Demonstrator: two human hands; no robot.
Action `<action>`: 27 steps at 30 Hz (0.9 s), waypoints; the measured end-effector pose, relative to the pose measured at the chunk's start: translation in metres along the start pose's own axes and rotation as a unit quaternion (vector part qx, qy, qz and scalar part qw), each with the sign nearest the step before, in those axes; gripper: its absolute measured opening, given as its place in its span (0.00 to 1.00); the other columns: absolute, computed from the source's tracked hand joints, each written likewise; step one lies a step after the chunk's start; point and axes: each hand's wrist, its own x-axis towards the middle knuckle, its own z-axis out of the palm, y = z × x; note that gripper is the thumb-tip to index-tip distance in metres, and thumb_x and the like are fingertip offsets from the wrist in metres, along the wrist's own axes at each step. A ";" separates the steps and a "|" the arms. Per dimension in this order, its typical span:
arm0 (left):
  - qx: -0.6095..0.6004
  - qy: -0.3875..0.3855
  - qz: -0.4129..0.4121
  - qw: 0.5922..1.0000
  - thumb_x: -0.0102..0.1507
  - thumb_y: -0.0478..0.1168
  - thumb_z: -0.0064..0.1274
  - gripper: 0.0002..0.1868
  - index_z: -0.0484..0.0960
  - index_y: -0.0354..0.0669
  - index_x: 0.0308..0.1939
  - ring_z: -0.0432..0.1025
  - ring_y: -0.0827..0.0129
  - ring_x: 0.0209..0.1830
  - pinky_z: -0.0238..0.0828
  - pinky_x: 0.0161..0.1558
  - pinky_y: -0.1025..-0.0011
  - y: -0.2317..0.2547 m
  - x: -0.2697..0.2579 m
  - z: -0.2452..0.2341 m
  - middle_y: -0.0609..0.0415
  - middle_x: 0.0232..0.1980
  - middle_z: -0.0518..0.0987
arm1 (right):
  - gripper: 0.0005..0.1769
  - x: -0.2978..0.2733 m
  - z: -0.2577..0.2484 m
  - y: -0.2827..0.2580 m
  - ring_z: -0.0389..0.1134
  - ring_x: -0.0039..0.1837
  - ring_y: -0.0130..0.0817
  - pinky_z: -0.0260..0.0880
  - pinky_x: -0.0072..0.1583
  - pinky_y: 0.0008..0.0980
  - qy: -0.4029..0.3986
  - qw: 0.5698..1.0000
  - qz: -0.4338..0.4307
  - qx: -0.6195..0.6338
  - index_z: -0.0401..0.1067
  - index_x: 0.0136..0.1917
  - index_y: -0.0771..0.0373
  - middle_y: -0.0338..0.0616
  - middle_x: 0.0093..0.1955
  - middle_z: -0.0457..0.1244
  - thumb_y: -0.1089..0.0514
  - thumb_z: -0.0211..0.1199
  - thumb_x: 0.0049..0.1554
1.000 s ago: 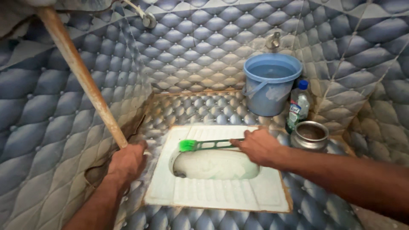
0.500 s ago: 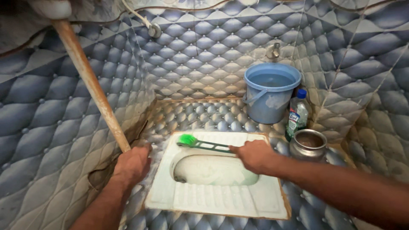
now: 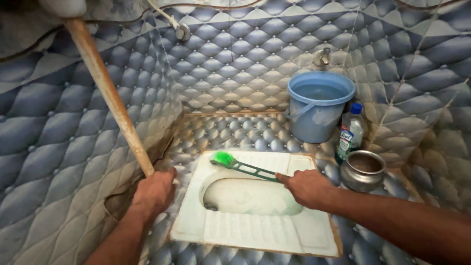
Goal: The person scrubs a squat toilet using a green toilet brush. They apply liquid cleaning agent from a bottle into the bowl and continue scrubbing the interior surfaces and rim. A blue bucket and metal cup are visible nearby but not used during the clip.
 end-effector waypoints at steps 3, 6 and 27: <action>0.002 -0.006 -0.011 1.000 0.63 0.42 0.51 0.14 0.76 0.45 0.52 0.79 0.44 0.49 0.76 0.51 0.49 -0.001 -0.002 0.000 0.41 0.44 0.84 | 0.33 0.012 0.007 -0.013 0.71 0.47 0.54 0.72 0.49 0.51 0.032 0.999 -0.022 -0.025 0.57 0.78 0.50 0.56 0.45 0.67 0.61 0.50 0.59; 0.002 0.002 -0.001 1.000 0.63 0.43 0.52 0.14 0.76 0.45 0.51 0.78 0.44 0.49 0.75 0.51 0.49 0.004 0.000 -0.001 0.41 0.44 0.84 | 0.37 0.014 0.012 -0.016 0.71 0.45 0.53 0.73 0.46 0.50 0.040 0.998 -0.028 -0.045 0.55 0.79 0.50 0.59 0.49 0.65 0.64 0.51 0.57; -0.003 0.001 0.002 1.000 0.63 0.43 0.51 0.13 0.75 0.45 0.50 0.78 0.44 0.49 0.75 0.52 0.49 0.000 0.000 0.006 0.41 0.43 0.84 | 0.35 -0.007 0.016 0.064 0.71 0.38 0.42 0.71 0.36 0.43 0.066 0.966 -0.100 -0.229 0.51 0.80 0.48 0.51 0.51 0.61 0.57 0.50 0.60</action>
